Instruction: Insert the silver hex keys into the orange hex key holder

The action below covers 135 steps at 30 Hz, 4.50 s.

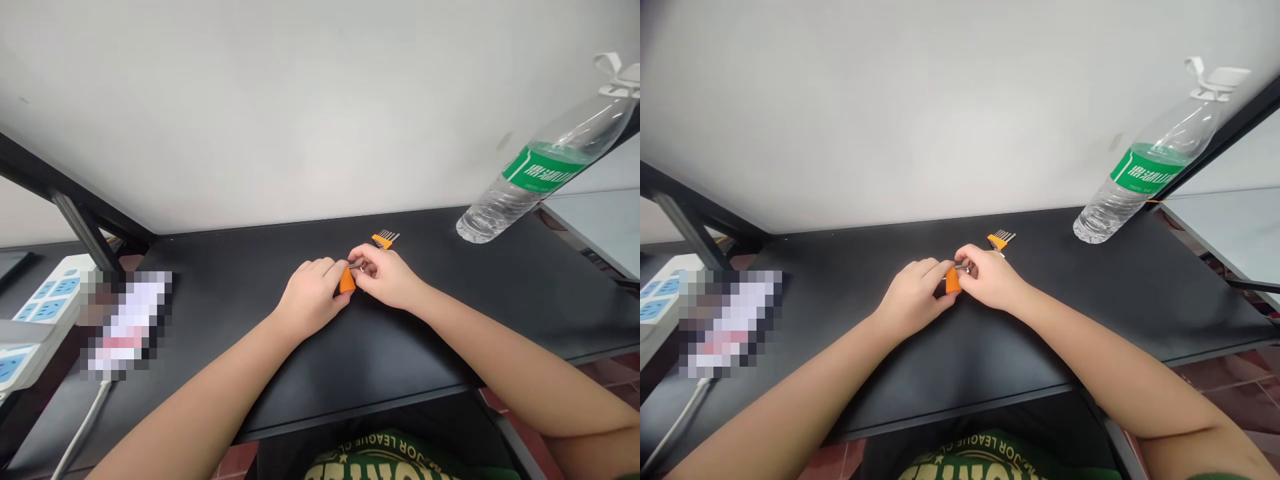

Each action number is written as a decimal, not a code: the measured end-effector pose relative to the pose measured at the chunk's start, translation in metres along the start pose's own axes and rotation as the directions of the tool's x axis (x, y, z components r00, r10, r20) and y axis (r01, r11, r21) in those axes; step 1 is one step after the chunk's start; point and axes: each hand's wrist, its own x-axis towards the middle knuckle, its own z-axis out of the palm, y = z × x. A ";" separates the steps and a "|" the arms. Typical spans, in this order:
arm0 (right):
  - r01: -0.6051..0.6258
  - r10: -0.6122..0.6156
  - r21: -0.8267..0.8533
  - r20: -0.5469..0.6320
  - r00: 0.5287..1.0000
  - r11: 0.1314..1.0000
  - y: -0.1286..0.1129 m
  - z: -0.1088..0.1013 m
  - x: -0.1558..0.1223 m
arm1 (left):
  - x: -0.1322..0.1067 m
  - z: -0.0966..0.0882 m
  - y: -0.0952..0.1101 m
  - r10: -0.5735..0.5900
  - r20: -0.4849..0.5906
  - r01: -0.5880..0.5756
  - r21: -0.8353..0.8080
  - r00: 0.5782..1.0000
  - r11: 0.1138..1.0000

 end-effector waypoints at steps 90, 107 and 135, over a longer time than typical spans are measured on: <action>-0.332 0.293 0.579 0.163 0.942 0.745 0.006 -0.004 0.011 | 0.001 0.002 -0.008 0.038 -0.113 -0.026 0.101 0.993 0.995; -0.350 0.384 0.626 0.086 0.919 0.697 0.002 0.003 0.015 | 0.000 0.007 -0.010 -0.002 -0.105 0.012 0.098 0.994 0.995; -0.262 0.336 0.718 0.042 0.941 0.645 0.026 -0.017 0.025 | 0.006 -0.003 -0.035 -0.115 -0.040 0.119 0.121 0.993 0.986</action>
